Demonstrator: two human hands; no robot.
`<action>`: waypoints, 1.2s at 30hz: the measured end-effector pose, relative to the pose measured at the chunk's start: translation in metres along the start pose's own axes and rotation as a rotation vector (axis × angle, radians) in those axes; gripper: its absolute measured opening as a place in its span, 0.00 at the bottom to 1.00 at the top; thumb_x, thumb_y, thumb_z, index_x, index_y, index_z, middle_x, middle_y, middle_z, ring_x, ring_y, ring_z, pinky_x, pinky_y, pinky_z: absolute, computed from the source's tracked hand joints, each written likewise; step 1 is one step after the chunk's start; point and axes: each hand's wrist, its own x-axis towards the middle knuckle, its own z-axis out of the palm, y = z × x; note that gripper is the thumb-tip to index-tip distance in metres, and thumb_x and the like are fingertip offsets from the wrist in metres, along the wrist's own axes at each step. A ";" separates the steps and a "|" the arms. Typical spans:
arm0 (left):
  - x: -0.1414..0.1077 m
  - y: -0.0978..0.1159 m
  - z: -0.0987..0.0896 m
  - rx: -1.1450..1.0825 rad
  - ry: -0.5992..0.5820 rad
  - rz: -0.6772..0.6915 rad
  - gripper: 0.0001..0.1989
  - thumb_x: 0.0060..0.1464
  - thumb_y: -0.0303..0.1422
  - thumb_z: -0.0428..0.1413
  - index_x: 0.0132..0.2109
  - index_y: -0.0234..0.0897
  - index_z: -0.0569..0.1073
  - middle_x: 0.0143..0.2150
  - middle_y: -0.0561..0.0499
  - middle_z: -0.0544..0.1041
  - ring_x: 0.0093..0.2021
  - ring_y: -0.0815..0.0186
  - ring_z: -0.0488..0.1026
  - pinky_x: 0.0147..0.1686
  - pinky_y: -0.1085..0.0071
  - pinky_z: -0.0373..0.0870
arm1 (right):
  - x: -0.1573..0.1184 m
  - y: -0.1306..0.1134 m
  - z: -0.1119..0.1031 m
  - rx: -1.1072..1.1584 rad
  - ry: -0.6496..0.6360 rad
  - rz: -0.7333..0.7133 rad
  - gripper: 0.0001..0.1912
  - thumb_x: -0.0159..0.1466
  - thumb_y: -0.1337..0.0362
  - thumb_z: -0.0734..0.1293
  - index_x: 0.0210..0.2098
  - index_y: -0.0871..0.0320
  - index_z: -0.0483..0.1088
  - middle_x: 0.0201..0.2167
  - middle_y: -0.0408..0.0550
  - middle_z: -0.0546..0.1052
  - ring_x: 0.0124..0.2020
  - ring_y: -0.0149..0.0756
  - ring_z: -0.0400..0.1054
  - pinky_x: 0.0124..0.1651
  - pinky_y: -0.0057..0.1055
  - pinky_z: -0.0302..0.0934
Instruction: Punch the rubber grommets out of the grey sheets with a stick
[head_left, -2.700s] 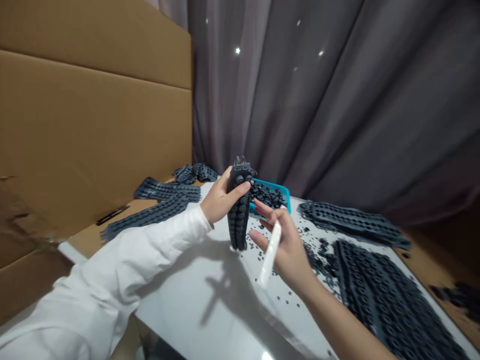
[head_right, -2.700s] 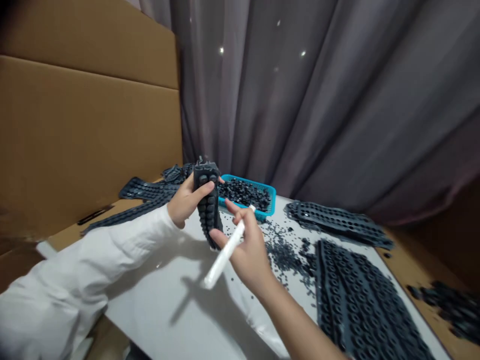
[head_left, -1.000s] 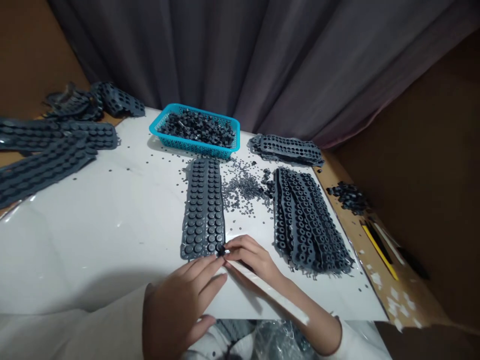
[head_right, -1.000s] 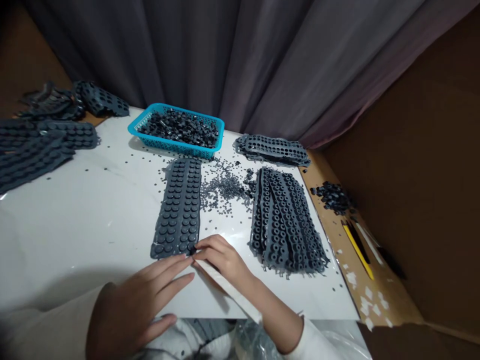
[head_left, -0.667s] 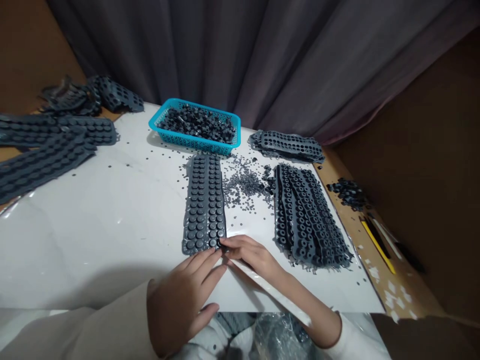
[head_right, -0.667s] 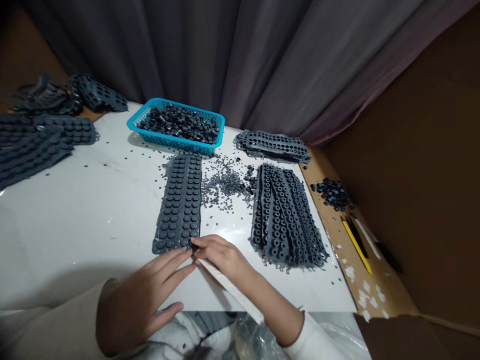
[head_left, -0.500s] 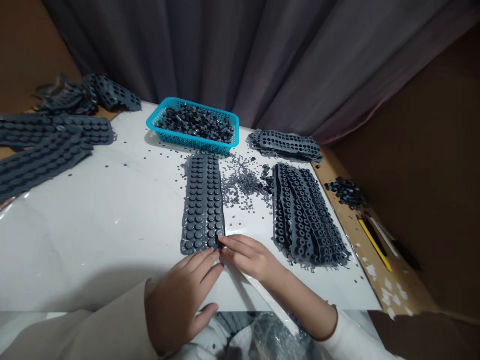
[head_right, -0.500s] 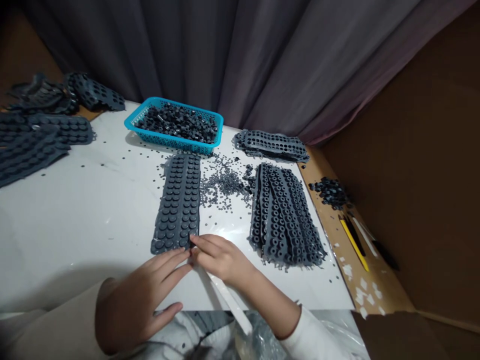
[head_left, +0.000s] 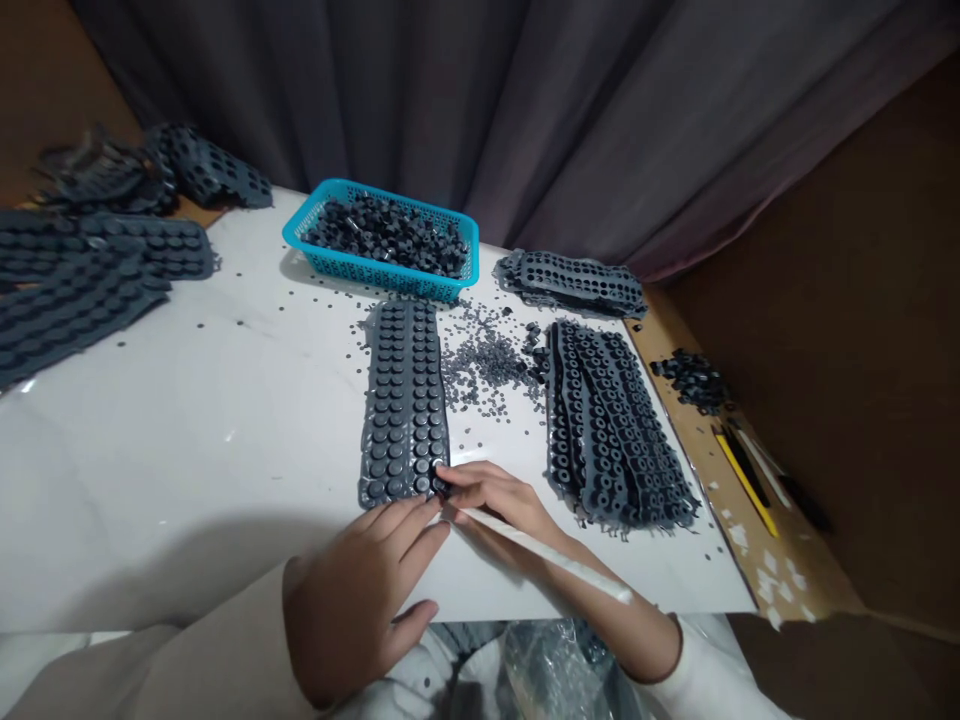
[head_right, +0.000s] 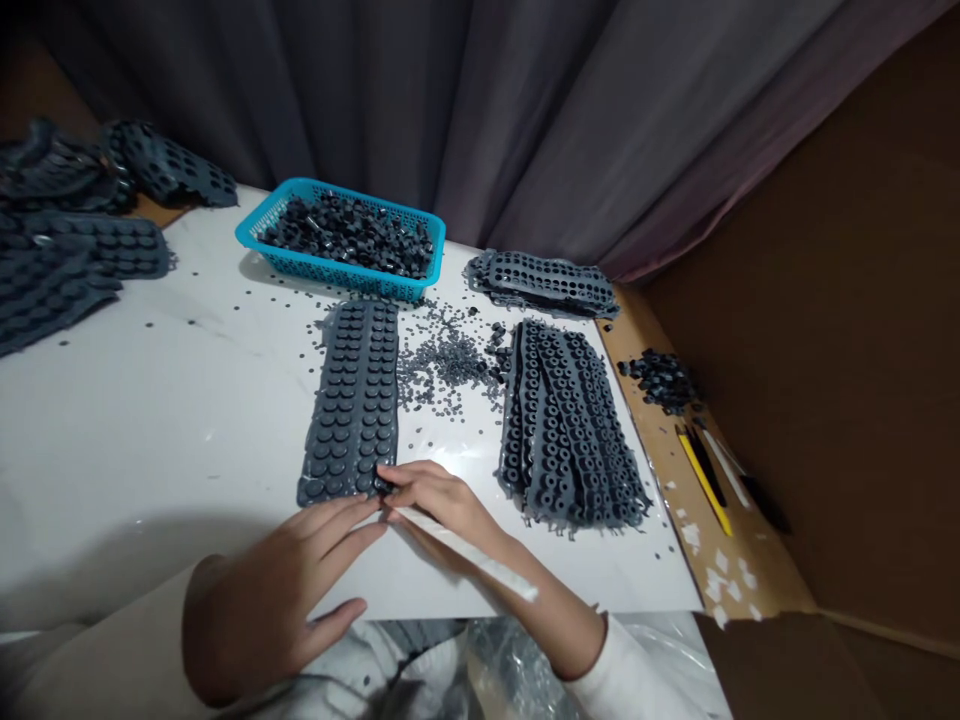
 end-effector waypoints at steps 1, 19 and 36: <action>0.000 0.000 0.000 -0.011 0.008 -0.005 0.24 0.48 0.28 0.54 0.55 0.33 0.66 0.56 0.40 0.70 0.54 0.51 0.67 0.50 0.52 0.69 | 0.000 -0.001 0.000 -0.001 0.000 -0.001 0.04 0.64 0.67 0.65 0.39 0.59 0.70 0.49 0.58 0.75 0.50 0.36 0.69 0.51 0.35 0.66; -0.002 0.001 0.000 -0.031 0.026 -0.036 0.22 0.46 0.30 0.54 0.51 0.34 0.69 0.57 0.42 0.69 0.54 0.49 0.67 0.49 0.51 0.68 | 0.009 0.012 -0.008 -0.487 0.026 -0.178 0.07 0.65 0.73 0.61 0.40 0.58 0.68 0.55 0.60 0.71 0.44 0.38 0.72 0.42 0.36 0.71; 0.007 0.003 -0.010 -0.103 0.046 -0.008 0.17 0.47 0.28 0.52 0.46 0.31 0.71 0.52 0.39 0.73 0.50 0.50 0.70 0.44 0.51 0.73 | 0.009 0.013 -0.003 -0.141 -0.016 -0.053 0.05 0.65 0.69 0.63 0.40 0.58 0.69 0.49 0.56 0.75 0.52 0.37 0.68 0.49 0.37 0.69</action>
